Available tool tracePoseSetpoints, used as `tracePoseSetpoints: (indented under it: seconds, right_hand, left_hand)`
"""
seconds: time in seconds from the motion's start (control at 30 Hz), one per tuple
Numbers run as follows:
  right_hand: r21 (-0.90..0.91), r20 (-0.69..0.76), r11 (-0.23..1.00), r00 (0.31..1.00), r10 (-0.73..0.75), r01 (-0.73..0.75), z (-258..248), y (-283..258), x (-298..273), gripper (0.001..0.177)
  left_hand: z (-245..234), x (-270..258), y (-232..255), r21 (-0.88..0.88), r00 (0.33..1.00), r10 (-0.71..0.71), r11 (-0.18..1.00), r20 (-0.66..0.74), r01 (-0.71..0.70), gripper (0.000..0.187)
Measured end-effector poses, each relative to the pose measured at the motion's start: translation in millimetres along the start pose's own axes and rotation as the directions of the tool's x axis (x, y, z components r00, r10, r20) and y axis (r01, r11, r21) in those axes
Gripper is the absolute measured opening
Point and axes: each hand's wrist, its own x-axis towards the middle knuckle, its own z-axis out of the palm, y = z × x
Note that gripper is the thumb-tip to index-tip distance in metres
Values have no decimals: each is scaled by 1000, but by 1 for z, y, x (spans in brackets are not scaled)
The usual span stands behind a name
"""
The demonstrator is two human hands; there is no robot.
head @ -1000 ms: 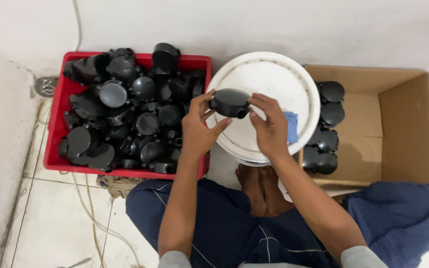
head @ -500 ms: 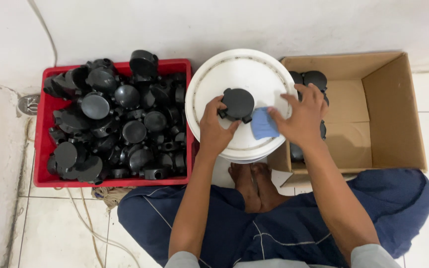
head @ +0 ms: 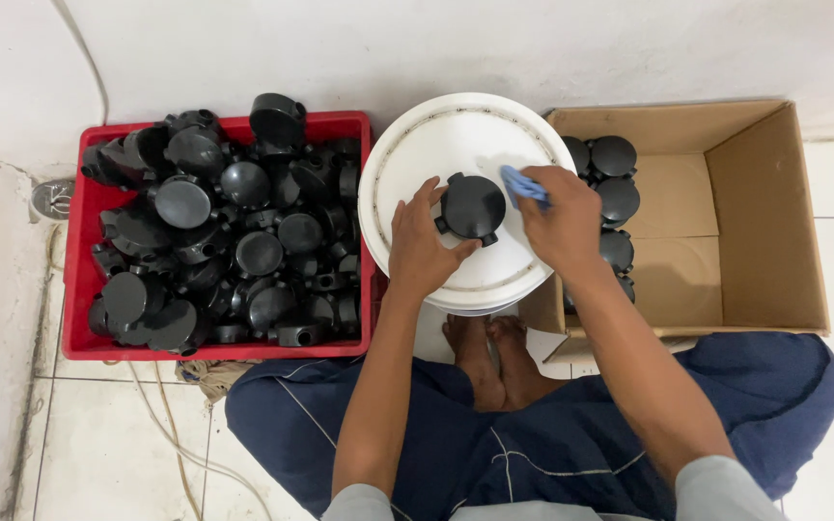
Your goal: Cleaning black plastic parts with a cloth and sorting them into a box
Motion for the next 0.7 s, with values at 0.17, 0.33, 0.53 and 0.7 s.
tracePoseSetpoints:
  seconds: [0.17,0.33,0.53,0.7]
  right_hand:
    - [-186,196,920,931,-309,345,30,-1,8,30]
    - [-161,379,839,818,-433,520,13,-29,-16,37]
    - [-161,331,855,843,-423,492,3,-15,-31,37]
    - [-198,351,849,844,-405,490,31,-16,2,42]
  left_hand:
    - [-1,-2,-3,26,999,32,999,21,-33,104]
    - [3,1,-11,30,999,21,999,36,-22,110]
    - [3,3,-14,-1,1000,16,1000,8,-16,107]
    - [6,3,-15,-4,1000,19,1000,2,-19,107]
